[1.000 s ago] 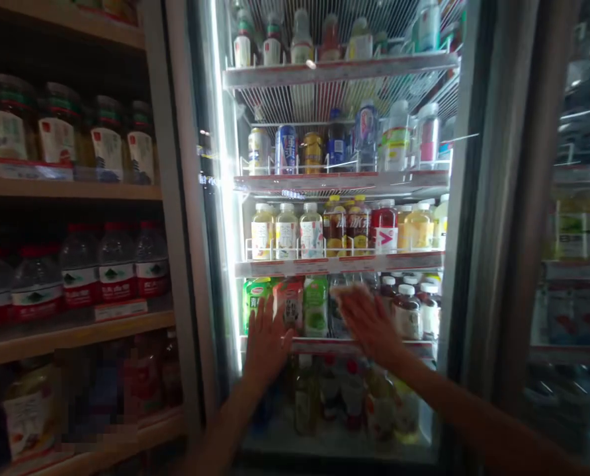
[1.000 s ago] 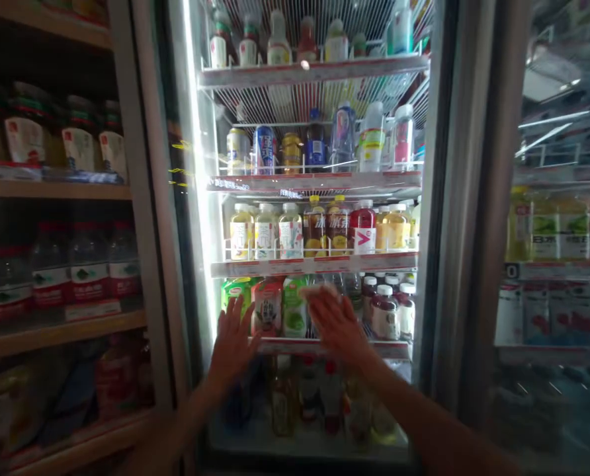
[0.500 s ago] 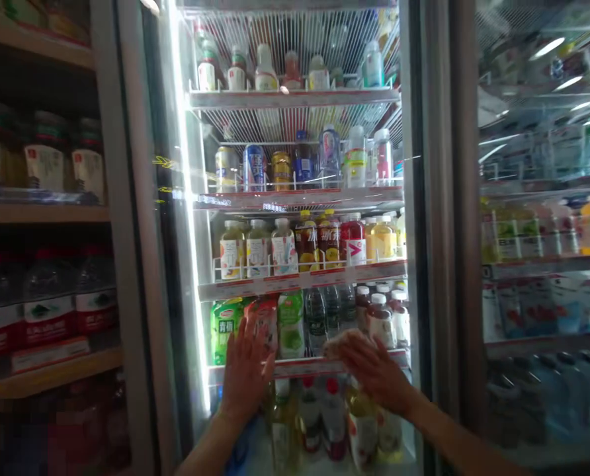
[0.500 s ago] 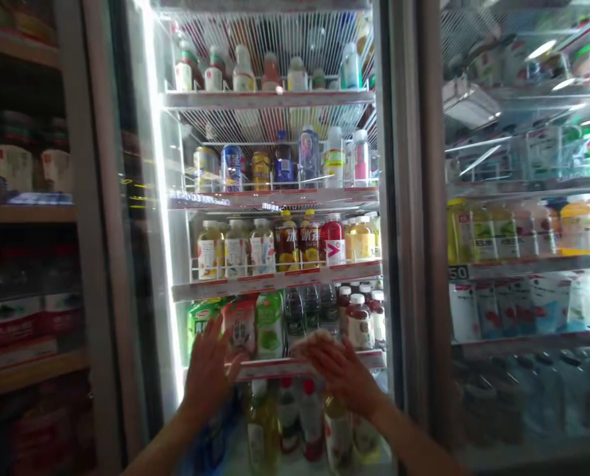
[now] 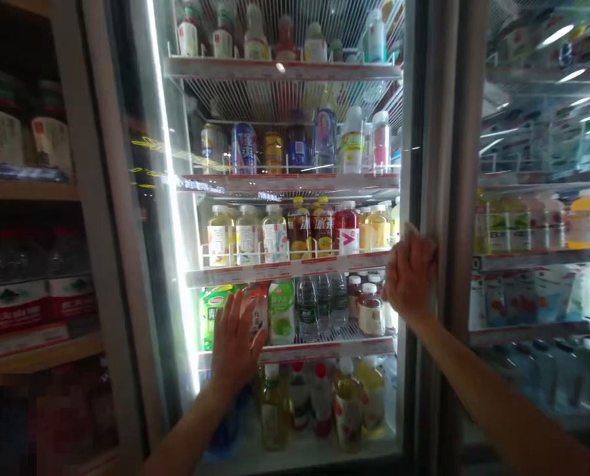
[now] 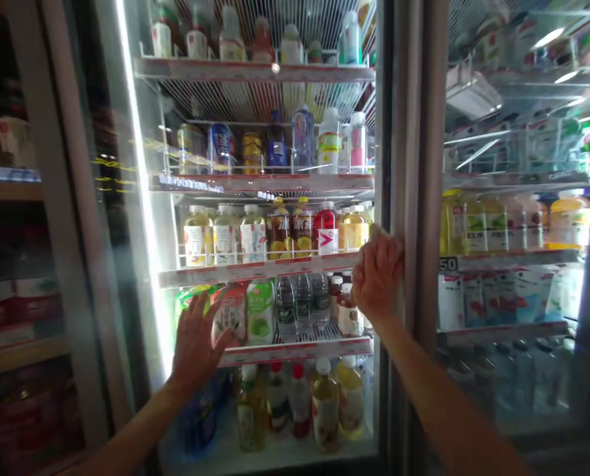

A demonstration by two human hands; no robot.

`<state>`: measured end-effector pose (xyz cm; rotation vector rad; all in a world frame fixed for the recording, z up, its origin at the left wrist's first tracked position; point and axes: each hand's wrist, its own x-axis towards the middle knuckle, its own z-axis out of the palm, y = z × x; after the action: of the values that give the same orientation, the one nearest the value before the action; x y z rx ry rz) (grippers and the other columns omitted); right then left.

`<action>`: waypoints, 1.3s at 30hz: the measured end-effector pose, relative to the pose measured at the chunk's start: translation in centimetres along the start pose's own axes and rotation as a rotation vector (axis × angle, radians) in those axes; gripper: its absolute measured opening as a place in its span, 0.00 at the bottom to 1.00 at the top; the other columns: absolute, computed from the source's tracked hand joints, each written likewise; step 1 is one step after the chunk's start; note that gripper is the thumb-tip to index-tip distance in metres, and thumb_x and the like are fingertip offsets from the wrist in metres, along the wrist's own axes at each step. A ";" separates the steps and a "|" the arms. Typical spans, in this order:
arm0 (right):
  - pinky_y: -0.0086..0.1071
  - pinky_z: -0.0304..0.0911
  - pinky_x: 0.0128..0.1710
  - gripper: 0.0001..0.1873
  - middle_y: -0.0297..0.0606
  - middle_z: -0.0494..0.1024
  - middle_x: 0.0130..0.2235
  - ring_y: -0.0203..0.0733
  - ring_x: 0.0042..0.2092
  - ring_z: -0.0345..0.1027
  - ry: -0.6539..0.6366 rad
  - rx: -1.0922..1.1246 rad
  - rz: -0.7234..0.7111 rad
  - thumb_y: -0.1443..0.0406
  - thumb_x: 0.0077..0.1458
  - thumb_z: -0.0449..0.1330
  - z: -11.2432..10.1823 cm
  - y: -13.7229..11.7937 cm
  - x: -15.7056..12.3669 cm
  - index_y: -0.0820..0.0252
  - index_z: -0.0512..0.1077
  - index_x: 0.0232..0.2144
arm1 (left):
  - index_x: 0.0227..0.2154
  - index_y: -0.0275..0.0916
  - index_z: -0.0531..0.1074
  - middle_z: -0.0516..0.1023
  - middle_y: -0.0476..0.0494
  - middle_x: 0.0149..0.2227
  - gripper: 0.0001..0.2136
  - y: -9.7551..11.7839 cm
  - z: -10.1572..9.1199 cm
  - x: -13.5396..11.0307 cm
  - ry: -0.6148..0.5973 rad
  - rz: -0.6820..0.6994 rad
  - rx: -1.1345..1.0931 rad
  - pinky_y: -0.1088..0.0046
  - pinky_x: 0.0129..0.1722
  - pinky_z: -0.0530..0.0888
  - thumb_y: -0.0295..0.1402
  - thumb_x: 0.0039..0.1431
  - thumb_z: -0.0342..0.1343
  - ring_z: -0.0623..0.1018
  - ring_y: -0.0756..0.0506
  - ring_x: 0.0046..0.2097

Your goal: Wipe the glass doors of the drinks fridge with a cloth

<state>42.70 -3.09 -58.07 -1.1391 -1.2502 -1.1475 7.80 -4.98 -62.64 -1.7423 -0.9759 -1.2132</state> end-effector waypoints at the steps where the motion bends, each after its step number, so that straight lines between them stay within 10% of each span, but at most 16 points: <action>1: 0.62 0.45 0.57 0.34 0.46 0.43 0.67 0.59 0.66 0.38 0.005 0.007 0.010 0.62 0.59 0.49 0.3 -0.2 1.1 0.57 0.42 0.65 | 0.63 0.45 0.43 0.46 0.40 0.66 0.32 -0.1 0.0 0.1 0.013 -0.005 0.001 0.53 0.63 0.52 0.27 0.58 0.48 0.48 0.39 0.66; 8: 0.58 0.46 0.59 0.37 0.40 0.42 0.67 0.56 0.66 0.39 -0.063 0.090 -0.179 0.67 0.56 0.49 -0.4 -1.9 -5.4 0.53 0.40 0.65 | 0.64 0.47 0.42 0.44 0.43 0.67 0.38 -2.5 -1.0 -1.5 0.011 0.027 0.085 0.54 0.64 0.51 0.15 0.51 0.42 0.46 0.41 0.66; 14: 0.62 0.44 0.57 0.33 0.50 0.49 0.65 0.62 0.65 0.39 0.034 0.067 -0.032 0.61 0.57 0.50 1.8 -4.0 6.1 0.62 0.49 0.63 | 0.60 0.42 0.54 0.45 0.40 0.66 0.34 -2.7 -1.9 1.0 0.097 -0.011 0.124 0.54 0.63 0.53 0.14 0.48 0.43 0.46 0.41 0.67; 21: 0.54 0.41 0.60 0.35 0.42 0.55 0.64 0.53 0.65 0.44 -0.077 0.184 -0.399 0.61 0.58 0.49 1.7 -7.6 4.0 0.52 0.42 0.64 | 0.21 0.41 0.70 0.66 0.48 0.58 0.12 -3.5 -5.1 0.2 -0.042 0.011 0.071 0.52 0.62 0.55 0.20 0.52 0.47 0.56 0.43 0.64; 26: 0.61 0.40 0.57 0.30 0.53 0.52 0.64 0.62 0.65 0.39 0.057 0.090 -0.106 0.58 0.58 0.46 3.2 -10.1 11.7 0.66 0.55 0.60 | 0.21 0.40 0.69 0.66 0.46 0.58 0.11 -4.4 -6.0 1.5 -0.011 0.016 0.108 0.46 0.60 0.56 0.22 0.54 0.48 0.55 0.41 0.65; 33: 0.51 0.35 0.63 0.26 0.37 0.62 0.60 0.45 0.65 0.42 -0.154 0.191 -0.752 0.63 0.58 0.47 1.9 -12.7 6.8 0.54 0.56 0.59 | 0.20 0.41 0.69 0.72 0.50 0.52 0.11 -4.6 -6.4 1.0 0.037 0.029 0.090 0.47 0.61 0.50 0.23 0.55 0.49 0.59 0.41 0.62; 39: 0.59 0.36 0.59 0.31 0.52 0.51 0.64 0.60 0.65 0.39 0.032 0.069 -0.202 0.58 0.58 0.45 3.1 -9.2 11.8 0.68 0.54 0.61 | 0.22 0.44 0.72 0.74 0.52 0.29 0.09 -5.8 -6.0 2.5 0.030 0.061 0.075 0.56 0.58 0.57 0.25 0.54 0.53 0.72 0.48 0.40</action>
<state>33.21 -0.84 -46.29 -0.9561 -1.3938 -1.2563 1.08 -7.70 -57.85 -1.6782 -0.9325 -1.1467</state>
